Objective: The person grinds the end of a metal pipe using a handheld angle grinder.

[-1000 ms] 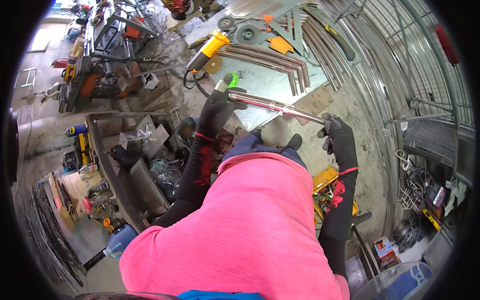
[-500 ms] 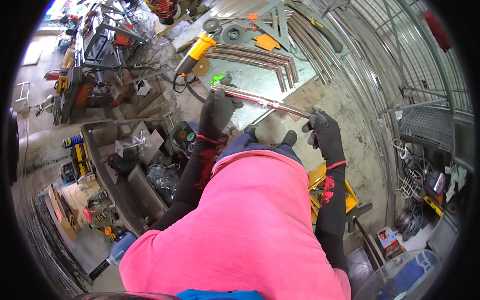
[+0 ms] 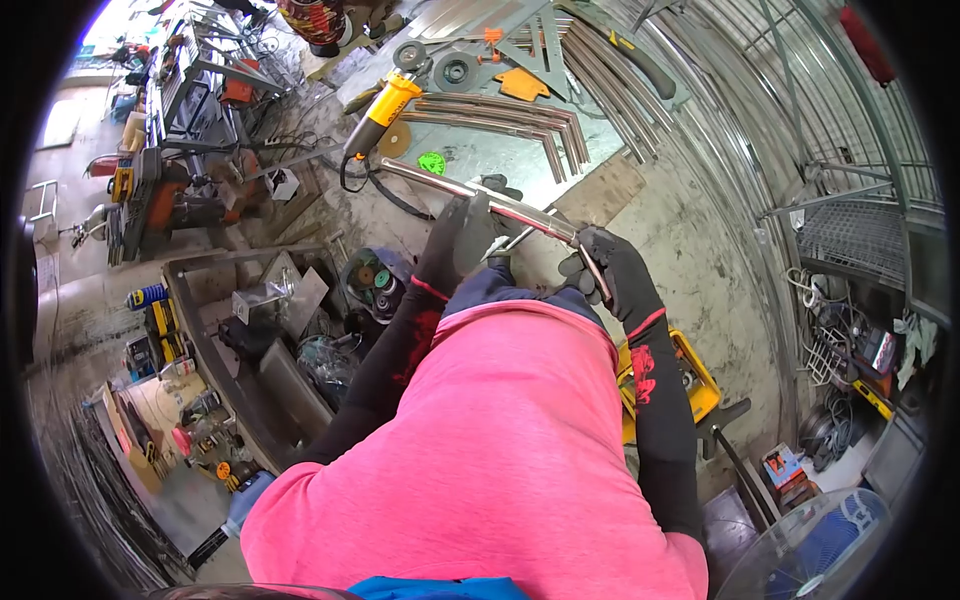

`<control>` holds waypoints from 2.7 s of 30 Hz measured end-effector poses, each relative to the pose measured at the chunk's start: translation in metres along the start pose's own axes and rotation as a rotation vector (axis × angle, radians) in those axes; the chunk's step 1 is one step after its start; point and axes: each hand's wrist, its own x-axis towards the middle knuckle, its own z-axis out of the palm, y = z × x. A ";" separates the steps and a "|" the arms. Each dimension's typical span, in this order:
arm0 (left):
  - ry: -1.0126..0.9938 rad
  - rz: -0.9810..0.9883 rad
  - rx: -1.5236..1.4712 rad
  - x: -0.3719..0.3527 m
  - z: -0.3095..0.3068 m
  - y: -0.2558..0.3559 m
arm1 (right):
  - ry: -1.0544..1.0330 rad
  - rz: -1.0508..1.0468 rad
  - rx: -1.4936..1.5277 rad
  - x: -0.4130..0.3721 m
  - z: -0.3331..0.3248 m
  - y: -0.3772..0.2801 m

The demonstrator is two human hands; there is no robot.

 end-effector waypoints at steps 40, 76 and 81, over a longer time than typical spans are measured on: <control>0.243 -0.158 -0.622 0.000 -0.050 0.015 | 0.093 0.003 -0.374 -0.030 -0.039 -0.027; 0.396 -0.302 -0.647 0.004 -0.048 0.000 | 0.298 -0.488 -0.355 -0.023 -0.030 0.018; 0.295 -0.243 -0.705 0.004 -0.043 -0.005 | 0.056 -0.091 -0.157 -0.039 -0.022 -0.022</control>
